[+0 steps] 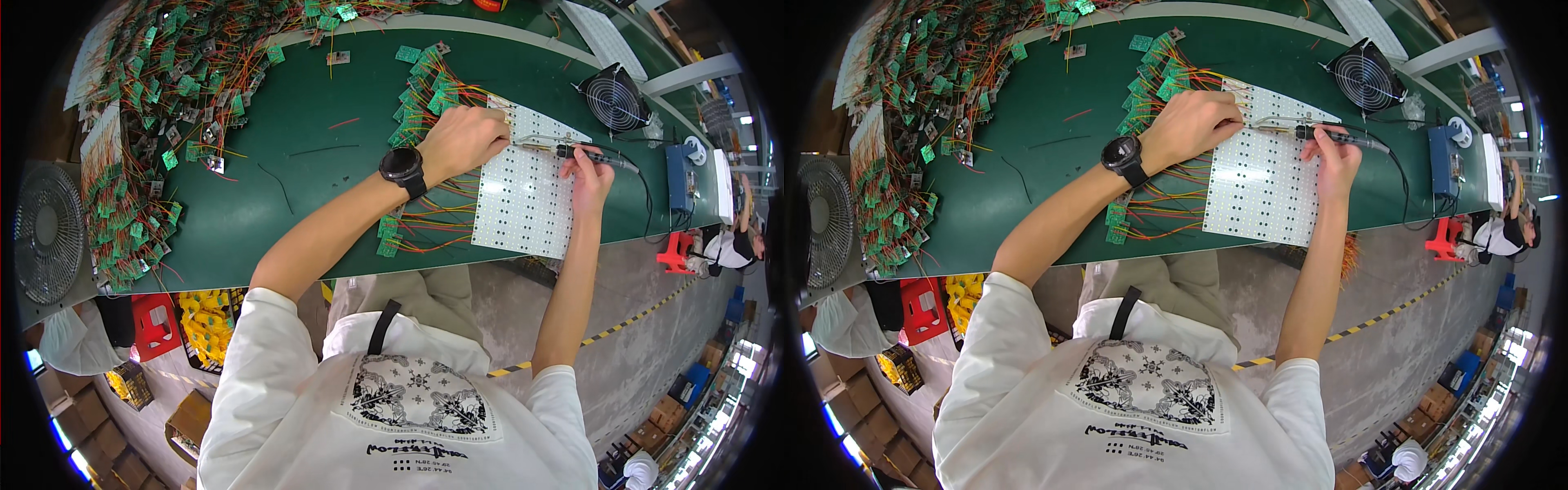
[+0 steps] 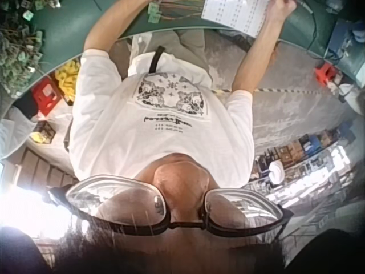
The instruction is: The person picks up small circuit boards with attached wires and solders the wires onto a large circuit board using a soldering iron.
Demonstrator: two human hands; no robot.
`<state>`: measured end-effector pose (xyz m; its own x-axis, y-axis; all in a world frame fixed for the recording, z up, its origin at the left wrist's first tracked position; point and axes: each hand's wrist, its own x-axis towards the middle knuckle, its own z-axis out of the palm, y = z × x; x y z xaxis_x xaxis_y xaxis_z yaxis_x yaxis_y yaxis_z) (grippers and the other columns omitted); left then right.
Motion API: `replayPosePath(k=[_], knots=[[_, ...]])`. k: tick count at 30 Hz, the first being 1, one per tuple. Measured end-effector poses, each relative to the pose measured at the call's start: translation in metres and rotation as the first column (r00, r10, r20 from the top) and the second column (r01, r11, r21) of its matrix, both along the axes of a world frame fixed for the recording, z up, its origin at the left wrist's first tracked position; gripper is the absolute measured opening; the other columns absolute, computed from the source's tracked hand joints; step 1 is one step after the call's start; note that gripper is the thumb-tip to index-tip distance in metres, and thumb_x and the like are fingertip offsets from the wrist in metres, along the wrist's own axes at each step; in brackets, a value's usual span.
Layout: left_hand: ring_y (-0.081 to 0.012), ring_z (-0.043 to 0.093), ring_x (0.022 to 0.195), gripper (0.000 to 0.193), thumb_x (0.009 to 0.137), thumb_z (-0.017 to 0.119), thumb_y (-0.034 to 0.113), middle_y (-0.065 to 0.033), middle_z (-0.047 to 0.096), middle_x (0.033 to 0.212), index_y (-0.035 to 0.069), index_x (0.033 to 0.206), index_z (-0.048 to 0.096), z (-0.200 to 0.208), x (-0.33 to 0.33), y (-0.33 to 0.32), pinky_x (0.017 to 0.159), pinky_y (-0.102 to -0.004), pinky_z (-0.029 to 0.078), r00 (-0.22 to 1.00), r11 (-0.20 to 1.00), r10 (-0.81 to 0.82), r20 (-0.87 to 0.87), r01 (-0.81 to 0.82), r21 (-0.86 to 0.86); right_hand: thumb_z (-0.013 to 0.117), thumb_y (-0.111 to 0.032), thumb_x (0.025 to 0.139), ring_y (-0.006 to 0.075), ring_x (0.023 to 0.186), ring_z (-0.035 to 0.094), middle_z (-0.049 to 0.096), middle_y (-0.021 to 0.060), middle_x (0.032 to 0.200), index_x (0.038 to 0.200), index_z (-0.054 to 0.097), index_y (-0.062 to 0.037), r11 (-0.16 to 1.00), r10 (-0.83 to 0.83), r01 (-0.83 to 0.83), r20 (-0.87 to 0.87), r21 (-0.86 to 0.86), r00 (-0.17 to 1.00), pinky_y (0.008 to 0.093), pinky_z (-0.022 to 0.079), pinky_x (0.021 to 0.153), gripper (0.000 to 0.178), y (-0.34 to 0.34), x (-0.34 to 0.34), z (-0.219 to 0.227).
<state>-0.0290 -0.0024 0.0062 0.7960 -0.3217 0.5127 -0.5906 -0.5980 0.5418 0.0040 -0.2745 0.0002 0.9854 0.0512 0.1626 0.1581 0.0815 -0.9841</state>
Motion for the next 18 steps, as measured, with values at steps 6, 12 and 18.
replayPosePath(k=[6,12,18], knots=[[-0.0304,0.064,0.069,0.014,0.081,0.066,0.017,-0.0077,0.066,0.082,0.003,0.08,0.069,-0.0014,0.0006,0.0006,0.06,-0.0404,0.05,1.0,1.0,-0.003,0.003,0.003,0.005,0.064,-0.009,0.087,0.0193,0.053,0.058,0.062,0.0121,0.067,0.097,0.062,0.0065,1.0,-0.014,0.014,-0.005,-0.025,1.0,0.0282,0.043,0.05,0.019,0.0017,-0.0012,0.0017],[-0.0305,0.064,0.07,0.014,0.081,0.066,0.017,-0.0077,0.066,0.082,0.003,0.081,0.069,-0.0007,-0.0007,-0.0003,0.061,-0.0405,0.05,1.0,1.0,-0.002,-0.011,0.002,0.016,0.065,-0.009,0.086,0.0179,0.053,0.058,0.063,0.0116,0.067,0.096,0.063,0.0067,0.999,-0.004,0.004,0.007,-0.036,1.0,0.027,0.044,0.05,0.019,0.0008,-0.0015,0.0006],[-0.0307,0.064,0.071,0.014,0.082,0.066,0.017,-0.0078,0.065,0.082,0.004,0.081,0.069,-0.0012,-0.0005,0.0001,0.061,-0.0405,0.05,1.0,1.0,0.002,-0.025,-0.002,0.024,0.065,-0.009,0.086,0.0181,0.052,0.058,0.062,0.0115,0.065,0.095,0.063,0.0067,1.0,-0.026,0.025,0.01,0.006,1.0,0.0269,0.044,0.05,0.019,0.0051,-0.0029,0.0044]])
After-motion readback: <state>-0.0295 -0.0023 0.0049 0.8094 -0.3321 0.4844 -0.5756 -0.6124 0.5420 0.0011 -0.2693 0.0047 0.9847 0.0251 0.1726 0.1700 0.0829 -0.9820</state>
